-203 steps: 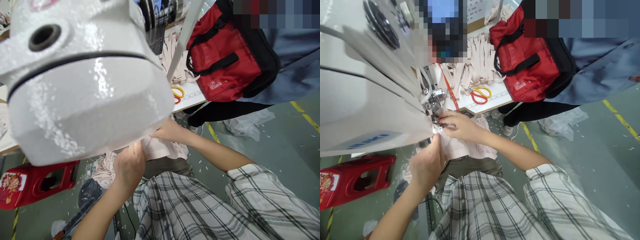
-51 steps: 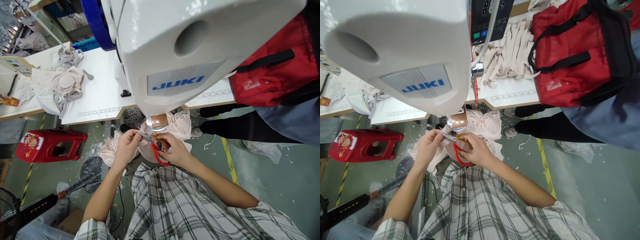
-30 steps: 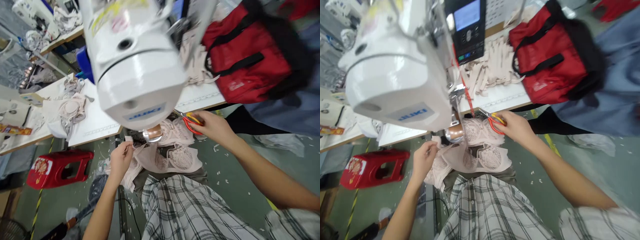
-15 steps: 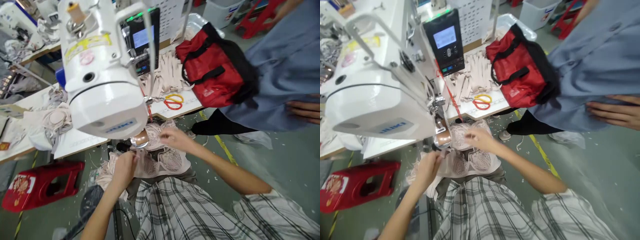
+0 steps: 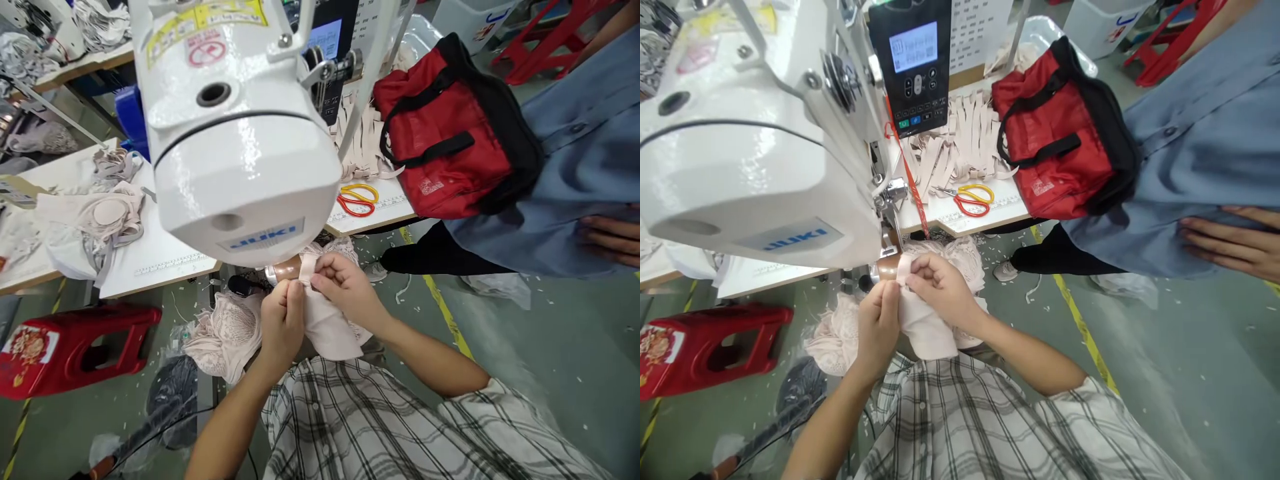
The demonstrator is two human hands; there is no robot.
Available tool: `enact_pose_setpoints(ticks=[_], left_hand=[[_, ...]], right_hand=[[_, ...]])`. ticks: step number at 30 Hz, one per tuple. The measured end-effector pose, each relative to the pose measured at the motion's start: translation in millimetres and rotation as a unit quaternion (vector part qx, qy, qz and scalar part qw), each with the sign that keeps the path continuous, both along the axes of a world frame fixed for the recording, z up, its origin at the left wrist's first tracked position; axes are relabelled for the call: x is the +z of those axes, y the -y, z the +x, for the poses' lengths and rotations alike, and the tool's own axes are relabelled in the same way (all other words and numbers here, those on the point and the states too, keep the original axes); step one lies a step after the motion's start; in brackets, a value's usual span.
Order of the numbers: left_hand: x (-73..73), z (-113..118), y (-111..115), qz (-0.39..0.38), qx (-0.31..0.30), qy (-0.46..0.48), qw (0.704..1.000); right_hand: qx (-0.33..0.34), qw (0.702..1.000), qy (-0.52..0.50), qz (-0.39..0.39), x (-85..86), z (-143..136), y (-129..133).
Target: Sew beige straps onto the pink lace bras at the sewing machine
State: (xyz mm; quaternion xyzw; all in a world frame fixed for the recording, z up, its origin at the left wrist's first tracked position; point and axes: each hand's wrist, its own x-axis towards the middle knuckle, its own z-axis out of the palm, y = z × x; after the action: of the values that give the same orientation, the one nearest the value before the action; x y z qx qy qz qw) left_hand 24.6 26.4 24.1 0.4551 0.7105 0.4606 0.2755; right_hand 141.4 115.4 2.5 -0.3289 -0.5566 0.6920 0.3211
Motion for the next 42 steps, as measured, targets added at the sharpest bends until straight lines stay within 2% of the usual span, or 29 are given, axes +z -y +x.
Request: enact_pose_setpoints(ticks=[3,6,8,10,13,15,22,32,42], left_hand=[[-3.0,-5.8,2.5,-0.011,-0.001,-0.036,0.999],[-9.7,-13.8,9.4,0.002,0.025,-0.142,0.990],[-14.8,-19.6,12.0,0.027,0.016,-0.237,0.971],[-18.7,-25.3,11.6,0.057,-0.020,-0.335,0.940],[-20.2,-32.3,7.8,0.075,-0.038,-0.425,0.901],[-18.8,-35.5,5.3,0.071,-0.027,-0.436,0.897],[-15.2,-39.6,0.6,0.069,-0.009,-0.413,0.908],[-12.4,-41.4,-2.8,0.033,0.006,-0.434,0.900],[-15.7,-44.1,-1.1,0.017,0.005,-0.433,0.901]], right_hand=[[0.018,0.998,0.024,0.052,5.4,-6.4,-19.5],[0.024,0.995,0.062,0.079,1.9,-10.1,-35.0],[0.031,0.992,0.082,0.091,-1.4,-12.9,-42.8],[0.040,0.990,0.089,0.100,-2.5,-16.8,-49.4],[0.053,0.987,0.093,0.124,1.2,-23.6,-57.9],[0.056,0.982,0.099,0.152,4.9,-27.4,-63.1],[0.076,0.965,0.122,0.220,9.3,-34.2,-76.9],[0.083,0.953,0.178,0.232,22.7,-40.9,-82.6],[0.070,0.965,0.137,0.211,21.8,-39.9,-78.0]])
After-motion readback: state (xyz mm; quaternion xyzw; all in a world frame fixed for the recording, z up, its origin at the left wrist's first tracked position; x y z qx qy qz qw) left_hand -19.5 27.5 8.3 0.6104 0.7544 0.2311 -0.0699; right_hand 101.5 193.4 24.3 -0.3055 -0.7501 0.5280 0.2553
